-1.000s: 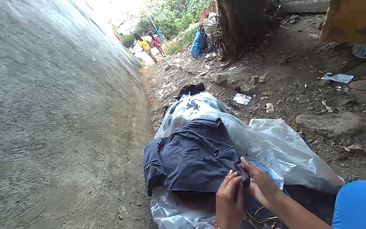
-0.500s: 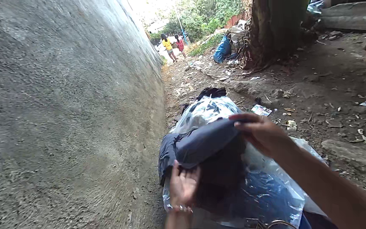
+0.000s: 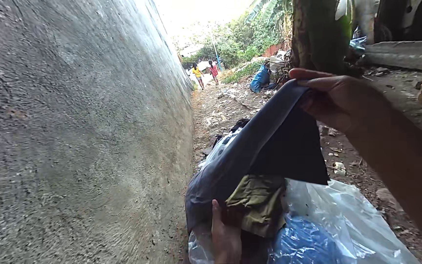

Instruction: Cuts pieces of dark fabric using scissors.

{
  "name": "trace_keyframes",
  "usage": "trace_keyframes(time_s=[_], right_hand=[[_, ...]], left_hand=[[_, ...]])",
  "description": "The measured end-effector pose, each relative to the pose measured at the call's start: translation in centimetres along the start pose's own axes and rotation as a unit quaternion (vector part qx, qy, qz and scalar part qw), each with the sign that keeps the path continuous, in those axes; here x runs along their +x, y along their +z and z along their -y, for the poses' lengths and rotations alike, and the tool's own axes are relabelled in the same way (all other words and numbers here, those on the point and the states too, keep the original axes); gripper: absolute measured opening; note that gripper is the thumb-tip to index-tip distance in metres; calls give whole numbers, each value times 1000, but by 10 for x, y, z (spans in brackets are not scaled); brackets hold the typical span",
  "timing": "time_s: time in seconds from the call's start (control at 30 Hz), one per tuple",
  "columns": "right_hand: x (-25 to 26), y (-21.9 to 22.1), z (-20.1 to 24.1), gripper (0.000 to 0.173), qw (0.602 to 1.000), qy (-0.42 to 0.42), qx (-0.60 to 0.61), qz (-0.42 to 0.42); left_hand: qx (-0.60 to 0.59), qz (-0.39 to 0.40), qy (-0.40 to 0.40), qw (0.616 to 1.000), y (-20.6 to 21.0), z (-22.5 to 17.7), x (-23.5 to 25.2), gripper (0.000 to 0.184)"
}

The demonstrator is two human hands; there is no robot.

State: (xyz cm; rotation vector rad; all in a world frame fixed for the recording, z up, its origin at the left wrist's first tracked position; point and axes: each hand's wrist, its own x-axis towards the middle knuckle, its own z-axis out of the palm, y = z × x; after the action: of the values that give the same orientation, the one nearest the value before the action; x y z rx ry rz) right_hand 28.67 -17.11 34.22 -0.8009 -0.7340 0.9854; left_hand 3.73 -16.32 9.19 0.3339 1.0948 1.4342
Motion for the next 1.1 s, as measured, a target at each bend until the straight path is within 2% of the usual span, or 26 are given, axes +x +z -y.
trace_keyframes(time_s=[0.03,0.07,0.17,0.27,0.4,0.5,0.57,0.63,0.73,0.83,0.9,1.0,1.03,1.1], right_hand=[[-1,0,7,22,1000,-11,3,-7],[-3,0,13,22,1000,-23,2,-12],[-4,-7,30,23,999,-37,-11,-23],[1,-17,34,22,997,-38,-31,-54],[11,-34,29,23,993,-5,-46,-108],[4,-45,37,24,989,-57,-76,-117],[8,-53,34,23,988,-41,-77,-129],[18,-58,33,21,987,-37,-63,-144],[46,-66,17,21,983,-46,-73,-163],[77,-74,5,22,985,-49,-63,-155],[85,-79,4,23,985,-78,-60,-140],[77,-100,-7,24,984,-122,-79,-108],[70,-113,-18,24,984,-120,-86,-101],[50,-145,-55,26,980,-67,-126,-140]], left_hand=[[-47,-12,-52,997,4,-8,9,53],[-92,-11,-70,993,5,-16,22,54],[-160,24,-18,987,-2,-37,67,37],[-201,19,-14,979,0,-63,74,31],[-163,50,-9,985,-8,-102,77,34],[-129,69,44,988,6,-139,75,27],[-148,57,57,986,14,-157,82,23],[-168,48,63,983,30,-173,90,22],[-133,62,79,986,48,-186,108,22],[-142,64,96,983,67,-202,115,20],[-140,83,116,980,72,-207,111,21],[-118,154,118,974,55,-200,112,29],[-107,155,108,976,45,-190,112,30],[-70,115,66,989,19,-160,114,30]])
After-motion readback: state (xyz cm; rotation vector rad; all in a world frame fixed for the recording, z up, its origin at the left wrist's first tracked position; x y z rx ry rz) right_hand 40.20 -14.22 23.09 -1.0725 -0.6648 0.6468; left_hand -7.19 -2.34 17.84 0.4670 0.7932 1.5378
